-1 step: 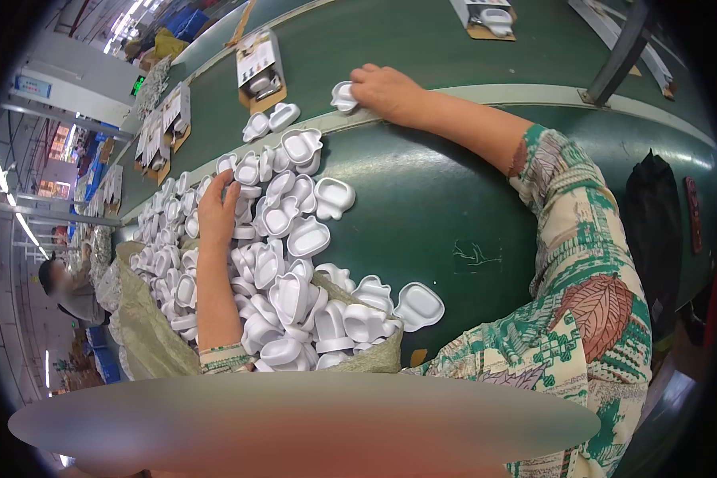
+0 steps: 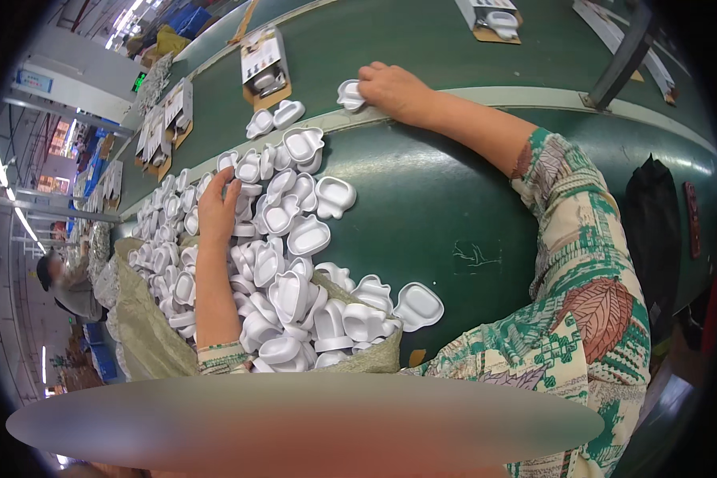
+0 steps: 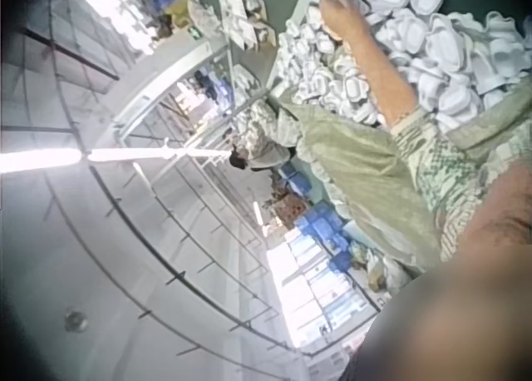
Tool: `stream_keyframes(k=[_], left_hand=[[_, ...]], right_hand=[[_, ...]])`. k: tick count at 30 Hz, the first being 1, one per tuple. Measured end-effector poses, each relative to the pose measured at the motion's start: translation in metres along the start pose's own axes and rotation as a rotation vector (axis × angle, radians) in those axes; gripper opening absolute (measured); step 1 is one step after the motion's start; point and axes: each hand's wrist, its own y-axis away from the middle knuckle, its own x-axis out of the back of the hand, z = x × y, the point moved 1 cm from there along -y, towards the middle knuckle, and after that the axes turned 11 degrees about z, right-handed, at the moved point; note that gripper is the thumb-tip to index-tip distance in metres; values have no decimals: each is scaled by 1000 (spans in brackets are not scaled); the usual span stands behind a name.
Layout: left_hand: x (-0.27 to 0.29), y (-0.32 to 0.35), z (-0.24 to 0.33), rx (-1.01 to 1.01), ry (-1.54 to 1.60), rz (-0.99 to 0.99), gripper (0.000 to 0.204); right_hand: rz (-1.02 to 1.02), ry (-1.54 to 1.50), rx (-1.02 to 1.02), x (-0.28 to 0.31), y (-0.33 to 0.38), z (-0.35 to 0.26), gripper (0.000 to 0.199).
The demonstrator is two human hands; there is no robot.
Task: The person packages small white plastic pieces by picking them from a pile by hand and placing them into open boxes moving along a conveyor belt.
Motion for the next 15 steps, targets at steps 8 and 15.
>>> stream_keyframes(k=[8, 15], left_hand=[[-4, 1, -3, 14, 12, -3, 36], [-4, 1, 2, -17, 13, 9, 35]], right_hand=[[124, -7, 28, -21, -47, -6, 7], [112, 188, -42, -63, -100, 15, 11]])
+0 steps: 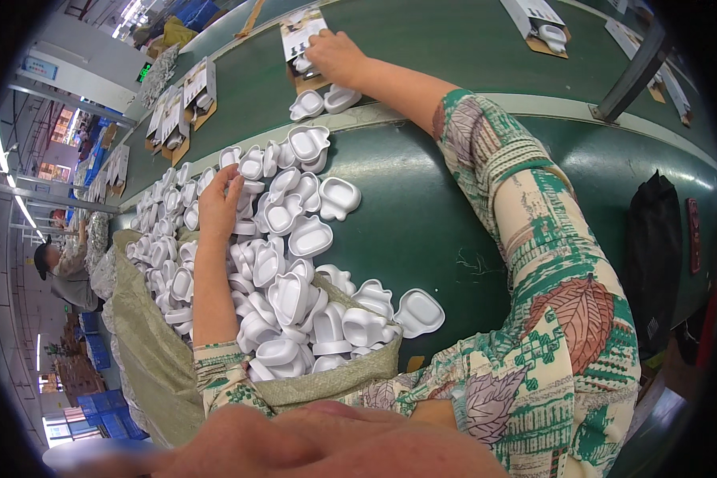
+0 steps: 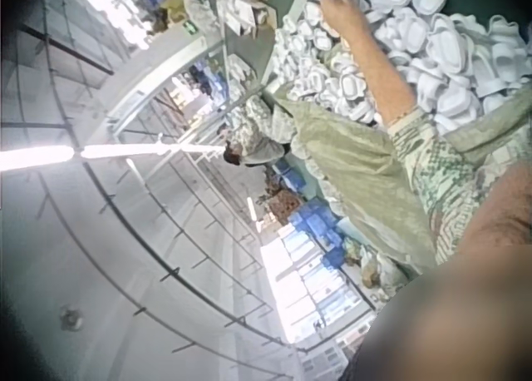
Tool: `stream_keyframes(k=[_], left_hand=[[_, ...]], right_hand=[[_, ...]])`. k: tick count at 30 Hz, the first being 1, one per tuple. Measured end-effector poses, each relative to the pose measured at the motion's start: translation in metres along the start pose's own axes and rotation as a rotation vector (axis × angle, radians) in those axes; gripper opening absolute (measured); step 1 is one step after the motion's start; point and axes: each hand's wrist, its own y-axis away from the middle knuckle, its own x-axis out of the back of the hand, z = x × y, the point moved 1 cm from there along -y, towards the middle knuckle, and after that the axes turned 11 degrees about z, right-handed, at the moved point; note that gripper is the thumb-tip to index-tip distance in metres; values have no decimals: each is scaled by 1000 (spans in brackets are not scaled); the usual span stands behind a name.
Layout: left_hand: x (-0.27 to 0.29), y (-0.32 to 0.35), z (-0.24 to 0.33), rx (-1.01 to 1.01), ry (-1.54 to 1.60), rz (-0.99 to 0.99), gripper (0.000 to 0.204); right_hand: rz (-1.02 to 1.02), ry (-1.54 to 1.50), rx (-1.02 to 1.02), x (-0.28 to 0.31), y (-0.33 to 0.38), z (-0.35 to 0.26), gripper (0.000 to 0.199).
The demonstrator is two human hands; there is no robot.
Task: The person packages small white plastic pieces by picking them from a pile by hand and placing them into open boxes moving along a conveyor belt.
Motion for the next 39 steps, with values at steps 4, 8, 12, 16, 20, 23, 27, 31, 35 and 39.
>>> stream_keyframes(k=[4, 8, 12, 16, 20, 23, 27, 31, 35, 39], left_hand=[[4, 1, 4, 25, 2, -9, 35], [6, 1, 2, 56, -23, -22, 34], [8, 1, 5, 37, -1, -18, 36], [7, 1, 0, 47, 15, -23, 36], [5, 1, 1, 96, 27, -32, 36], [2, -1, 5, 101, 49, -36, 36], [5, 1, -1, 76, 51, -26, 35], [7, 1, 2, 62, 10, -19, 35], [10, 2, -1, 43, -3, -15, 35], [7, 2, 3, 32, 14, -15, 35]], right_hand=[[3, 96, -168, 0, -3, 15, 12], [145, 56, -180, 22, 28, 19, 15], [-57, -132, -160, 83, 72, 12, 16], [-188, -103, -78, 100, 100, 19, 15], [-184, -117, -37, 87, 98, 21, 13], [-58, -238, 45, 77, 93, 6, 8], [-10, -332, 176, 60, 70, -28, 7], [-24, -306, 144, 55, 68, -26, 7], [124, -258, 65, 73, 70, -6, 9], [-17, 30, -153, 61, 66, 22, 12]])
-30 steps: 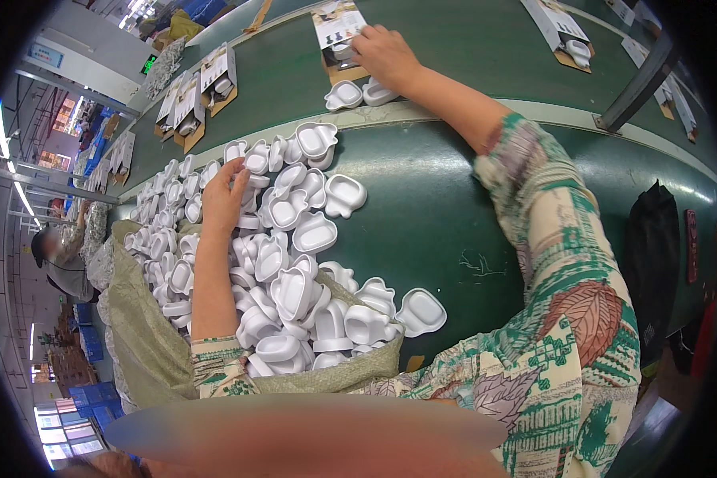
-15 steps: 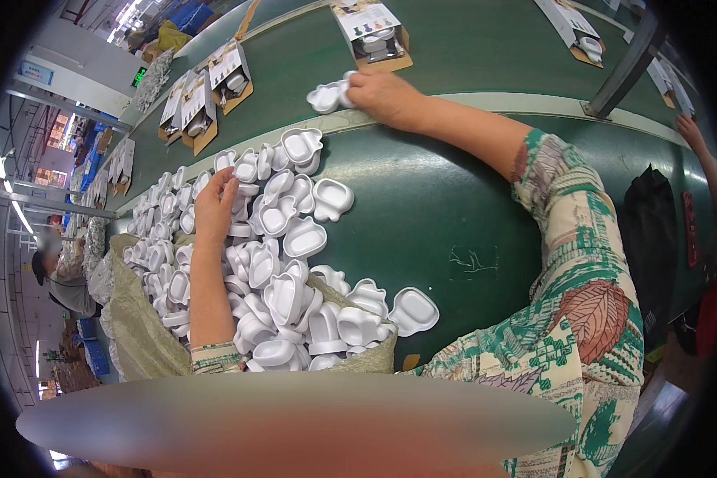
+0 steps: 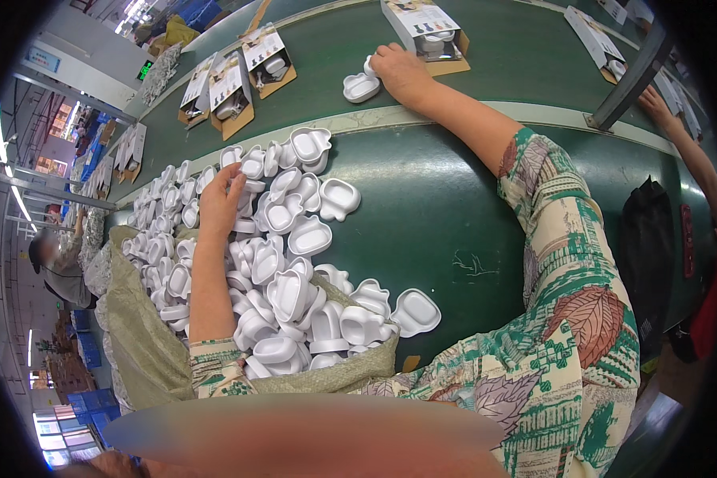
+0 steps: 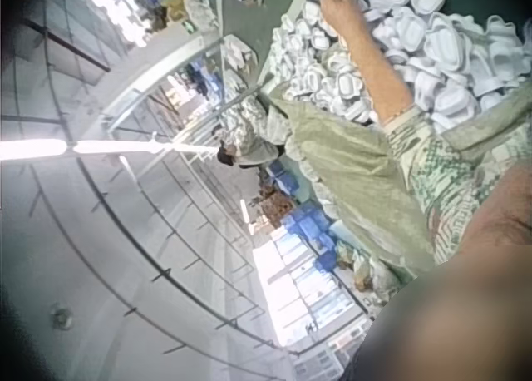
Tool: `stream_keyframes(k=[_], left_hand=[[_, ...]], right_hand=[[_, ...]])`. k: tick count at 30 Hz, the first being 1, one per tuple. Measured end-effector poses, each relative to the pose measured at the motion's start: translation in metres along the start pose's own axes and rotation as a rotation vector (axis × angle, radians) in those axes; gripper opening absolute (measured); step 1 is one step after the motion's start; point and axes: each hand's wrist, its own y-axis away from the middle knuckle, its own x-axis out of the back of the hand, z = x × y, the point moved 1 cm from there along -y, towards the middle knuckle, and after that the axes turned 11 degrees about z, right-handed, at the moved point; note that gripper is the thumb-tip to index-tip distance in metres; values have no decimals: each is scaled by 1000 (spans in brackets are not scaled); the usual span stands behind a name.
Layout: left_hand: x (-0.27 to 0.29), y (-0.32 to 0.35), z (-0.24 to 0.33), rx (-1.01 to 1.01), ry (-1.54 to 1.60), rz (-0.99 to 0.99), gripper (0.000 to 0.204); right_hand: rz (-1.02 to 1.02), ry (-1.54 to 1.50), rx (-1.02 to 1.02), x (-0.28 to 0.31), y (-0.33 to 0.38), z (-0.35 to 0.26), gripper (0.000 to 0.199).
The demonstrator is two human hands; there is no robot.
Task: The person packages small white plastic pieces by picking them from a pile by hand and placing them into open boxes moving along a conveyor belt.
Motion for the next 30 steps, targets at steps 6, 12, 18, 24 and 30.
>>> stream_keyframes(k=[6, 12, 18, 24, 30], left_hand=[[2, 1, 0, 17, 6, -10, 35], [2, 0, -2, 39, 2, -20, 35], [2, 2, 2, 17, 24, -8, 35], [0, 3, -3, 10, 43, -6, 35], [1, 2, -2, -23, 49, 3, 36]], right_hand=[[-32, -298, 107, -13, -1, -31, 12], [37, -268, 261, -52, -51, -38, 7], [-49, -15, 194, -88, -94, -27, 15], [153, 20, -31, -69, -76, 1, 13], [-124, -486, 79, 27, 13, -7, 18]])
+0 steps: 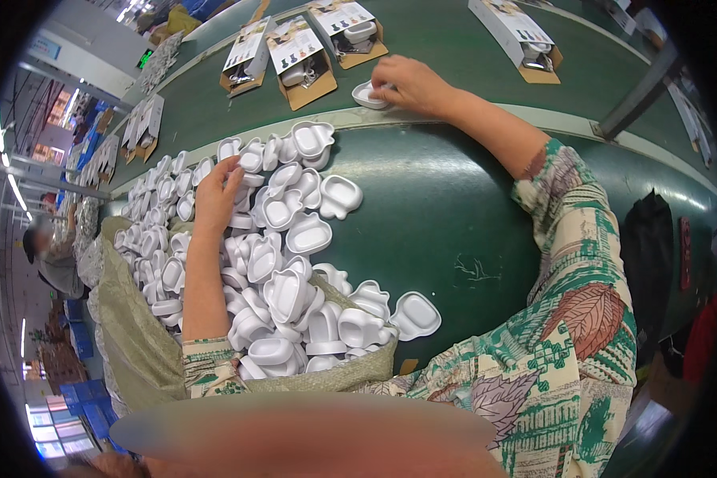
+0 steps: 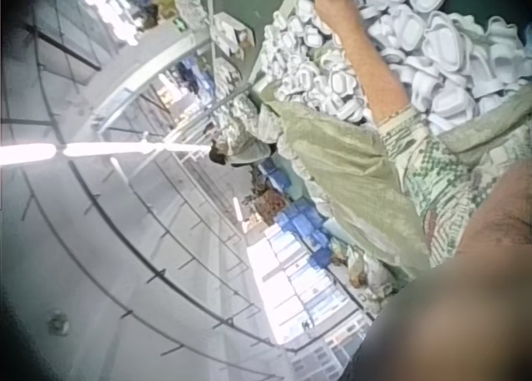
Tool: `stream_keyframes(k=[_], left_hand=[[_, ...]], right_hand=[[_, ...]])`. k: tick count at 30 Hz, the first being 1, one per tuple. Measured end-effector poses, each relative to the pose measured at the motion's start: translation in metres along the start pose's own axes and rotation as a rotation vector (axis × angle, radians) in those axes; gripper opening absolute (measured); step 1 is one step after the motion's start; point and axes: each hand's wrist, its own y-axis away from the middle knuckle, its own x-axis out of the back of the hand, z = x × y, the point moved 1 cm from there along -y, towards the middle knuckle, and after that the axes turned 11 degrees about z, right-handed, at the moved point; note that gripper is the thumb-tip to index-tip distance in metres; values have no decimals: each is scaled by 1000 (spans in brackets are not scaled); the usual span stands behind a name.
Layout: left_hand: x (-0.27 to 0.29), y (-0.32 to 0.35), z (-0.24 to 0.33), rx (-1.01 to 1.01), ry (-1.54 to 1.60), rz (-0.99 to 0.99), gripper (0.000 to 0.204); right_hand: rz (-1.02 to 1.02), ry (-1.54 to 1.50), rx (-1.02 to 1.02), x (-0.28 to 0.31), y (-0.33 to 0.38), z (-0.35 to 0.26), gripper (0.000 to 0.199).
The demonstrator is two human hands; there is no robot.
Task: The person packages small white plastic pieces by picking them from a pile by hand and placing them into open boxes moving along a conveyor belt.
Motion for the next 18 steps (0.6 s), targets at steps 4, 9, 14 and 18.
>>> stream_keyframes(k=[4, 9, 14, 18], left_hand=[[-3, 1, -8, 68, 63, -14, 35], [-4, 2, -4, 51, 35, -16, 35], [-4, 1, -1, 64, 13, -47, 35], [-2, 1, -7, 76, 8, -55, 33]], right_hand=[[11, 137, 123, 7, 17, -10, 15], [20, 189, 144, 2, 17, -6, 15], [78, 202, 225, -7, 2, -7, 9], [164, 326, 214, -24, -22, 23, 12]])
